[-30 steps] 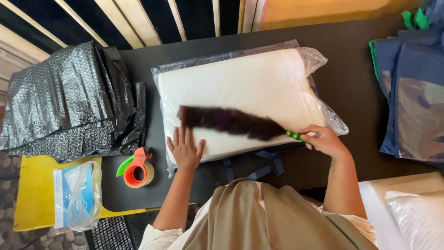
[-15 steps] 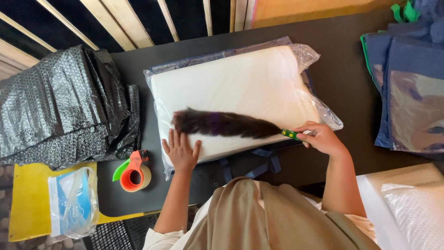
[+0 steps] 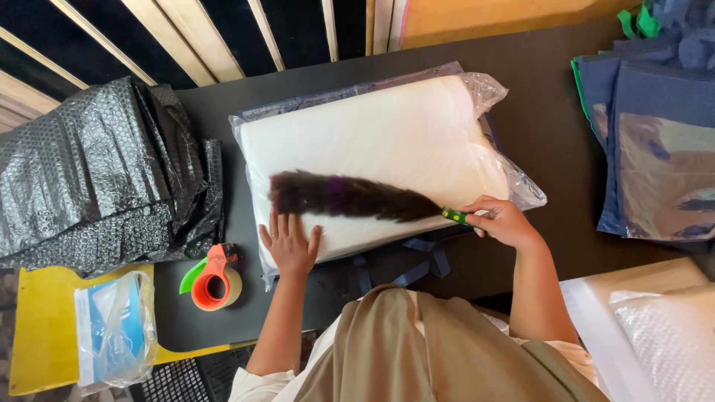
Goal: The person dusts a blue reusable tote bag with a feather duster, places a bubble-wrapped pillow inside, folds the bag over the pillow, and secures it with a branded label. The person then dusts the exterior of the packed bag.
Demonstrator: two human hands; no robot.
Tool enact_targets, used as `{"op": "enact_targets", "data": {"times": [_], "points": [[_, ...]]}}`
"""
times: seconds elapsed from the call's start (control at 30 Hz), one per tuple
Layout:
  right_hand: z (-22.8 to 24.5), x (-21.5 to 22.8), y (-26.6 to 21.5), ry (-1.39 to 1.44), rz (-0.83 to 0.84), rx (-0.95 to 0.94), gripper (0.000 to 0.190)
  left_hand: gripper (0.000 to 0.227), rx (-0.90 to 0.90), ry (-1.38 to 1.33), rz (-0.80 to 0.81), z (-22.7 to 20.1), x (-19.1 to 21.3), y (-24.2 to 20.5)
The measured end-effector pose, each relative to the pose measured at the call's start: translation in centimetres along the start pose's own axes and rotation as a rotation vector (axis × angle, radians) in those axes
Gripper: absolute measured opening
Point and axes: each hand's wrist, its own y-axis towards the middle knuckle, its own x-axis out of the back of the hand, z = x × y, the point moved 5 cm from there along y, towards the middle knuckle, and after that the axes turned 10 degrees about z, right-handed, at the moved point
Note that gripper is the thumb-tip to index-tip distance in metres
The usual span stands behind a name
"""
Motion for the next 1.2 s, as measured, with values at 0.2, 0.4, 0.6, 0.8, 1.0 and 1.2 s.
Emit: {"op": "enact_targets", "data": {"times": [0.2,0.4,0.6,0.8,1.0,1.2], "points": [[-1.0,2.3,0.5,-0.066,-0.455,0.049,0.021,0.072,0.009,-0.008,0.039,-1.5,2.3,0.1],[-2.4,4.7,-2.3,0.109,-0.455,0.039,0.02,0.072,-0.003,-0.001,0.019,-1.6,2.5,0.3],[-5.8,7.3,-7.8,0.112,-0.273,-0.142,0.018,0.072,-0.011,0.012,-0.007,-1.3,2.1,0.2],[-7.9,11.1,-8.7,0.124,-0.695,-0.062,0.019,0.072,-0.024,0.025,-0.046,-1.4,2.2,0.3],[-6.9,9.2,-7.7,0.167,-0.446,0.006,0.022,0.072,-0.042,0.026,-0.071,-1.4,2.3,0.3],[-8.3,9.1,-7.1,0.125,-0.386,-0.126,0.021,0.072,-0.035,0.021,-0.067,-1.6,2.4,0.2]]}}
